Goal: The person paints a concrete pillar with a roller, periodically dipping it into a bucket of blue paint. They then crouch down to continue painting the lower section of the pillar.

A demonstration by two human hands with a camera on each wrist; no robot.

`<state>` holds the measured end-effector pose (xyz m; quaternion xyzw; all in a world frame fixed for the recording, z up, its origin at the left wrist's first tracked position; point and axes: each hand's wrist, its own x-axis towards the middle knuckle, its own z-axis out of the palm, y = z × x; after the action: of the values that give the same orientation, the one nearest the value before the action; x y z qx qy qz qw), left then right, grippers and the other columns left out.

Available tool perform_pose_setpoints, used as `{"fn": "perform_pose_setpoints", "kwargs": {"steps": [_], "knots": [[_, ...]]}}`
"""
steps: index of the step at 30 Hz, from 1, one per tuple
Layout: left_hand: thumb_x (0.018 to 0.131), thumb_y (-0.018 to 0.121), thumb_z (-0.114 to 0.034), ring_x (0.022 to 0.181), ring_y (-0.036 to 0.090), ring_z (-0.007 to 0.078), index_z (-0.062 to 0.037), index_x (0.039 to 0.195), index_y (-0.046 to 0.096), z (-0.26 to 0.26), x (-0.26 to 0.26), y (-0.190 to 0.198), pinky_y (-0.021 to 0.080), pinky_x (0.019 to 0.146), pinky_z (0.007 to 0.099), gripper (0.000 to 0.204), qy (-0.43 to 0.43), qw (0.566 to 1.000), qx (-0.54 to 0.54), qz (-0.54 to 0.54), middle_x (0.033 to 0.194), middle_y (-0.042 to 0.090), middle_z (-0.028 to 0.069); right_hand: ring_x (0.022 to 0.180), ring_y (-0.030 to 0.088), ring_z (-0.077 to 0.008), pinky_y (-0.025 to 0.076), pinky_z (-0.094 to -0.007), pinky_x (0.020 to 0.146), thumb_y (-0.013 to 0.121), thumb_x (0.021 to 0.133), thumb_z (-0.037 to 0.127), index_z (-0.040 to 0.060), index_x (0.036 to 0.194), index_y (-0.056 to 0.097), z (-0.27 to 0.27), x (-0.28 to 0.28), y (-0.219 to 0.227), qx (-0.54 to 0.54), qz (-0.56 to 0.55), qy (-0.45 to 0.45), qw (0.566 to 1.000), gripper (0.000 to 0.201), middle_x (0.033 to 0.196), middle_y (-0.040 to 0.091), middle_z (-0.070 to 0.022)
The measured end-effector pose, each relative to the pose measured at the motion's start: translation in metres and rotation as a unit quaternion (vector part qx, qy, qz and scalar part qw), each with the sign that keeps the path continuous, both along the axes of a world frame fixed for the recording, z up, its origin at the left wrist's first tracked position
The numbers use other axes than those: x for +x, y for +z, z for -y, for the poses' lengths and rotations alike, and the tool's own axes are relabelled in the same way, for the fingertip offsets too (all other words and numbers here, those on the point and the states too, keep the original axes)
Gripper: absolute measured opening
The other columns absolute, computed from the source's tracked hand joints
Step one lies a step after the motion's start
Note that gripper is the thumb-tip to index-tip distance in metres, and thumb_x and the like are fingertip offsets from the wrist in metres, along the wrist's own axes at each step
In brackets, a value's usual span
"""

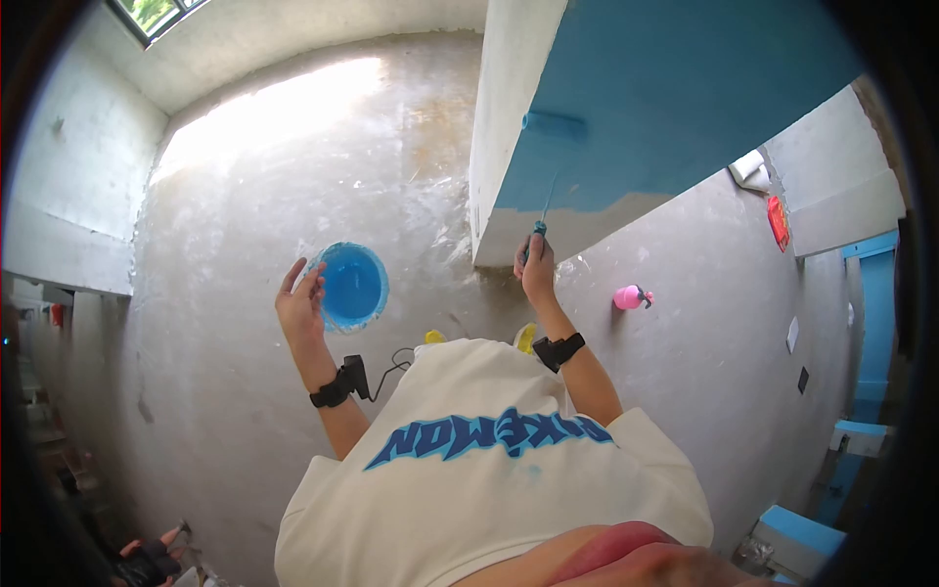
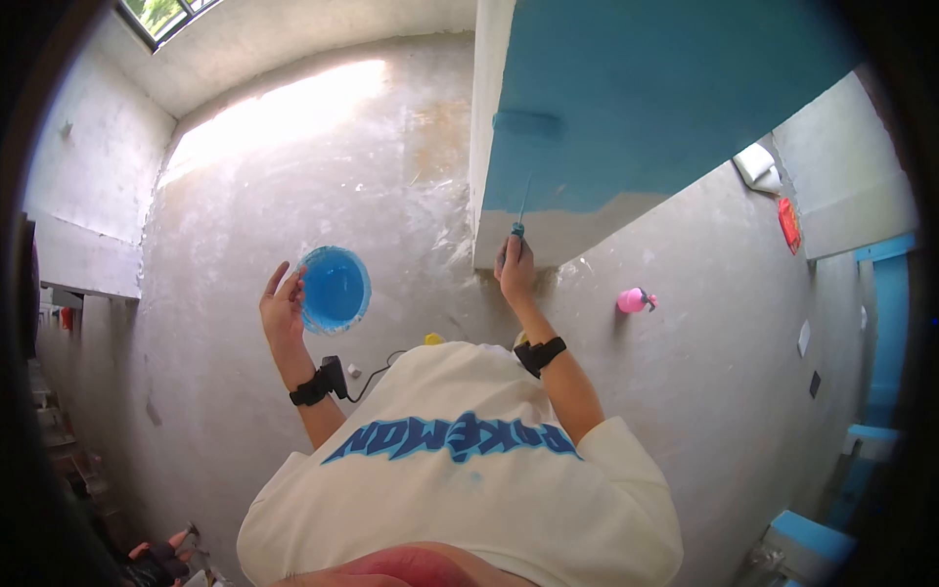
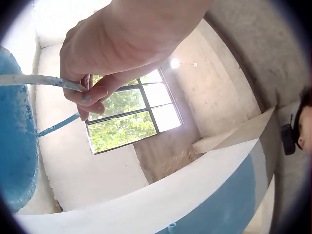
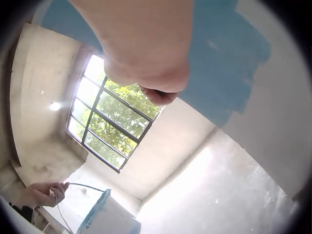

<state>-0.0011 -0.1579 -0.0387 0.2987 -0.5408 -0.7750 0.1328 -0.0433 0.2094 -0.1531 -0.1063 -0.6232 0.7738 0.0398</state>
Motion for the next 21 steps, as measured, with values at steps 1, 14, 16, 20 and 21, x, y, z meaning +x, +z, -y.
{"fn": "perform_pose_setpoints", "kwargs": {"steps": [1,14,16,20,21], "knots": [[0.082,0.063,0.004,0.067,0.06,0.0113,0.0079,0.122,0.049,0.0,0.0,-0.001,0.045,0.053,0.0167,0.043,-0.003,1.0,-0.002,0.001,0.094,0.067,0.0207,0.039,0.034,-0.0087,0.03,-0.0242,0.037,0.035,0.1,0.044,0.0088,0.077,0.04,0.001,-0.004,0.013,-0.002,0.001,-0.003,1.0,0.043,0.055,0.035,0.0019],[0.082,0.063,0.005,0.068,0.058,0.011,0.0095,0.124,0.046,0.002,0.003,-0.005,0.045,0.054,0.0182,0.046,-0.033,0.999,-0.001,-0.007,0.096,0.066,0.0217,0.039,0.033,-0.0082,0.029,-0.0238,0.037,0.036,0.099,0.045,0.0087,0.078,0.04,-0.012,-0.013,0.061,-0.003,-0.079,0.022,0.997,0.043,0.055,0.035,0.0012],[0.082,0.063,0.004,0.068,0.058,0.0111,0.0097,0.125,0.046,0.003,0.002,-0.007,0.045,0.054,0.0184,0.046,-0.034,0.999,-0.003,-0.005,0.096,0.066,0.0219,0.039,0.032,-0.008,0.03,-0.0236,0.037,0.036,0.099,0.046,0.0089,0.078,0.041,-0.012,-0.002,0.033,0.001,-0.056,0.034,0.998,0.043,0.055,0.035,0.0013],[0.083,0.063,0.004,0.068,0.058,0.0114,0.0099,0.125,0.045,0.004,0.0,-0.008,0.045,0.054,0.0183,0.046,-0.043,0.999,0.0,-0.011,0.095,0.066,0.0226,0.038,0.032,-0.0071,0.031,-0.0232,0.037,0.037,0.099,0.046,0.0094,0.077,0.042,-0.021,0.03,-0.002,0.001,0.043,0.058,0.997,0.043,0.053,0.035,0.0024],[0.083,0.063,0.004,0.068,0.059,0.0116,0.0099,0.125,0.045,0.004,0.0,-0.008,0.045,0.053,0.0183,0.046,-0.046,0.999,0.001,-0.011,0.095,0.066,0.0228,0.037,0.032,-0.0067,0.031,-0.0232,0.036,0.037,0.099,0.045,0.0096,0.077,0.042,-0.023,0.036,-0.01,0.007,0.076,0.066,0.995,0.042,0.053,0.035,0.0028]]}}
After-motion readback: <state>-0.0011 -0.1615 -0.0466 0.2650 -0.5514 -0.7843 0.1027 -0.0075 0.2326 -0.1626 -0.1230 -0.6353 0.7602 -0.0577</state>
